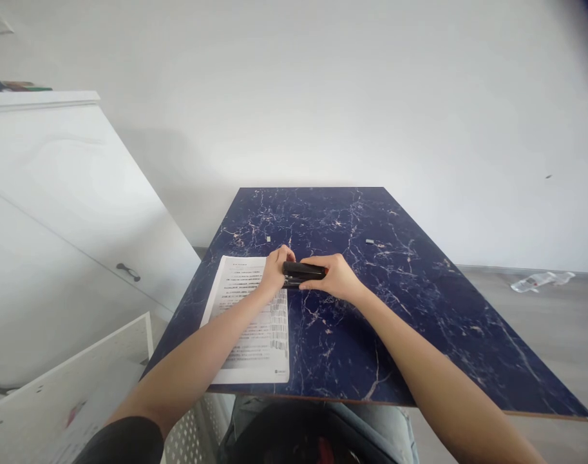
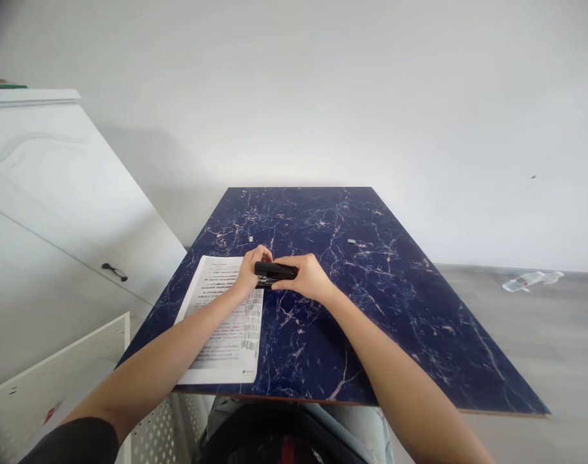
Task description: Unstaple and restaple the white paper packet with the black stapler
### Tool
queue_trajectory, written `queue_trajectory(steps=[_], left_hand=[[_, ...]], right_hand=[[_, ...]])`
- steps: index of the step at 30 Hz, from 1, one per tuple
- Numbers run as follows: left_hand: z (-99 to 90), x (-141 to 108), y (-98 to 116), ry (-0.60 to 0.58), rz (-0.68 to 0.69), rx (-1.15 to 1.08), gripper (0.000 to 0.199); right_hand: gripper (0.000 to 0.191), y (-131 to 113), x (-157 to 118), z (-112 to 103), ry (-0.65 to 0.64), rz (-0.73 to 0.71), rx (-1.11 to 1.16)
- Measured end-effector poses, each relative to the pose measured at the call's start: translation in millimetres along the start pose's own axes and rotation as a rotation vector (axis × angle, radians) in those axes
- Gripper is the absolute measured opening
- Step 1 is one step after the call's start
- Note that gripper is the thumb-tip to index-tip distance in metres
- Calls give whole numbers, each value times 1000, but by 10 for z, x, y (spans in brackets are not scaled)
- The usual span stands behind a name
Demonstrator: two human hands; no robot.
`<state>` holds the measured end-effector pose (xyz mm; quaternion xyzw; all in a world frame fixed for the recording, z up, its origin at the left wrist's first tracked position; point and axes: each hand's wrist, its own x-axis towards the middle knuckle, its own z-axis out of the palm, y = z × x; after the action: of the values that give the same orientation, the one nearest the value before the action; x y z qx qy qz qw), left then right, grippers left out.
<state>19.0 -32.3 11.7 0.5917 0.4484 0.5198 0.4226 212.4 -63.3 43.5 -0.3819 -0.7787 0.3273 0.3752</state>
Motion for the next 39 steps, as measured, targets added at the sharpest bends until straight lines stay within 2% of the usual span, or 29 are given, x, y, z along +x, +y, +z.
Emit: queue_trajectory(steps=[2,4,6,8,12,15,25,28,32,35,39], left_hand=[[26,22,-2,67,-26,-148,38],[51,30,26,76,-87,-336,24],[60,20,76,-32,-191,-510,17],[52,-2,126,-200,-313,-652,21],[19,-30,154,-423,-431,-794,27],[2,-22,121,-478,-461,-796,26],[-32,1,141,-520,-469,-732,24],[-5,-3,131,-522,-479,-758,23],[28,-12,97,-500,-433,-727,15],[8,-22,94,-571,-378,-619,22],[-18,-44,103,-709,-329,-507,36]], right_hand=[[50,81,17,-12,50,42,52],[54,163,32,-45,142,91,112],[57,218,37,-97,241,123,156],[58,231,31,-158,292,133,190],[57,183,8,-243,274,115,229],[55,162,-4,-268,233,101,224],[56,132,-20,-306,170,93,253],[54,99,-12,-351,140,82,190],[42,73,-18,-430,91,83,10],[37,30,-42,-474,38,65,-94],[35,-113,-74,-522,-111,52,-148]])
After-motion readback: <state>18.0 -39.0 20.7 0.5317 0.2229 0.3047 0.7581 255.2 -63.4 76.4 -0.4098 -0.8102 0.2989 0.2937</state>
